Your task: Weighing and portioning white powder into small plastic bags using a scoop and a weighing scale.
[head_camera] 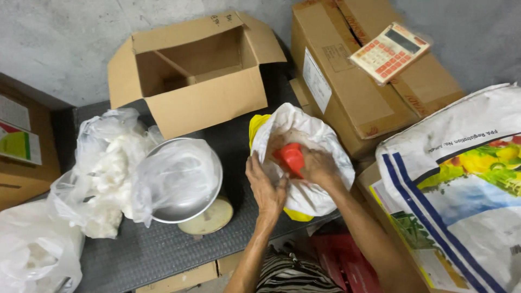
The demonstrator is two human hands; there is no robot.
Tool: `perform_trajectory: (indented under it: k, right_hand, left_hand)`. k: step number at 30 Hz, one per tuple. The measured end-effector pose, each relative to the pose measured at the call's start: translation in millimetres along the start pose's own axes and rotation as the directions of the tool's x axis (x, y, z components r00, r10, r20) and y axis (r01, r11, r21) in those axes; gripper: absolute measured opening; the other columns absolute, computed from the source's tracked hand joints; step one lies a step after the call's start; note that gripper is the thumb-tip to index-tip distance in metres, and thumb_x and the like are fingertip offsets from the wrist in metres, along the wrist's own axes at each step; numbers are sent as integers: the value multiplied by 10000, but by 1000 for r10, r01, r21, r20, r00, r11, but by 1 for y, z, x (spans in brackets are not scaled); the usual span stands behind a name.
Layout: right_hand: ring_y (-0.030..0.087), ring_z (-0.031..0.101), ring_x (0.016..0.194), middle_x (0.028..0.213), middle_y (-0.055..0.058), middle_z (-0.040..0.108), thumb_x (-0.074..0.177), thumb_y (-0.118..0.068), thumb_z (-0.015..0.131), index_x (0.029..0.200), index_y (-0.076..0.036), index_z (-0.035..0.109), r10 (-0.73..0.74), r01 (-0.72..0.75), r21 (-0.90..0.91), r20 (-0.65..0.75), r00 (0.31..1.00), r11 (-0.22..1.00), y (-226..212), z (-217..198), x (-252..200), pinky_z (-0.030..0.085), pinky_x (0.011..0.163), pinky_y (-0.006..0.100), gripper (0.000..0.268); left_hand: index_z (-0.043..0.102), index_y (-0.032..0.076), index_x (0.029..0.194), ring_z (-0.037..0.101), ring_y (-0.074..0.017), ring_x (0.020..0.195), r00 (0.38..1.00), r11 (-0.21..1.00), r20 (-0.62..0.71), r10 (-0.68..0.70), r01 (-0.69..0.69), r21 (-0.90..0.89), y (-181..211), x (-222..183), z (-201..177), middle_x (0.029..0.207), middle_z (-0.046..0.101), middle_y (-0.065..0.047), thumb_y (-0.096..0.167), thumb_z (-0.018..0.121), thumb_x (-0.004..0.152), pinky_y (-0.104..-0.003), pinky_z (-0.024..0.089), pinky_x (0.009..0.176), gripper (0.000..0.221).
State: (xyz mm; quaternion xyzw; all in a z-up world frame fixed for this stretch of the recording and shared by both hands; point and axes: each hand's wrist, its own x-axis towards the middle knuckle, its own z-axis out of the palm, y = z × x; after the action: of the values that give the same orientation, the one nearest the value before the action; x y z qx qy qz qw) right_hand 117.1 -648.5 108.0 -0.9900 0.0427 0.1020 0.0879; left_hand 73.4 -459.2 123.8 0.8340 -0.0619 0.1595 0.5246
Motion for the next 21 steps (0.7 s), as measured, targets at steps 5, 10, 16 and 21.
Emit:
perform_trajectory:
  k: [5, 10, 16, 21]
  right_hand:
    - [388, 673, 1096, 1167, 226, 697, 864, -214, 650, 1323, -49, 533, 63, -65, 75, 33, 997, 995, -3, 12, 28, 523, 913, 531, 502]
    - [395, 658, 1123, 1186, 229, 687, 831, -220, 652, 1299, -53, 535, 54, -56, 162, 18, 998, 985, 16, 23, 63, 536, 908, 516, 511]
    - [388, 706, 1061, 1112, 220, 738, 973, -172, 496, 1364, -86, 548, -89, 87, -72, -36, 995, 994, 6, -31, 56, 501, 912, 576, 403]
    - [320, 745, 1057, 1154, 100, 776, 998, -170, 533, 1136, -136, 776, 62, 7, -469, 132, 989, 883, 23, -5, 63, 450, 935, 612, 281]
  left_hand:
    - [208, 34, 1582, 455, -443, 1340, 972, 964, 4, -235, 234, -126, 3, -17, 3, 1472, 396, -278, 30, 802, 701, -465, 379, 1133, 1062]
    - [229, 6, 1557, 454, -407, 1348, 945, 918, -4, -326, 316, -241, -40, -28, 8, 1475, 401, -278, 8, 822, 720, -450, 354, 1143, 1026]
    - [267, -19, 1537, 530, -353, 1328, 946, 875, 172, -275, 321, -364, -61, -33, -2, 1461, 496, -250, -39, 673, 711, -403, 389, 1140, 920]
    - [265, -22, 1523, 549, -332, 1303, 925, 871, 321, -203, 320, -372, -53, -34, 0, 1429, 531, -247, -8, 633, 804, -377, 404, 1124, 808]
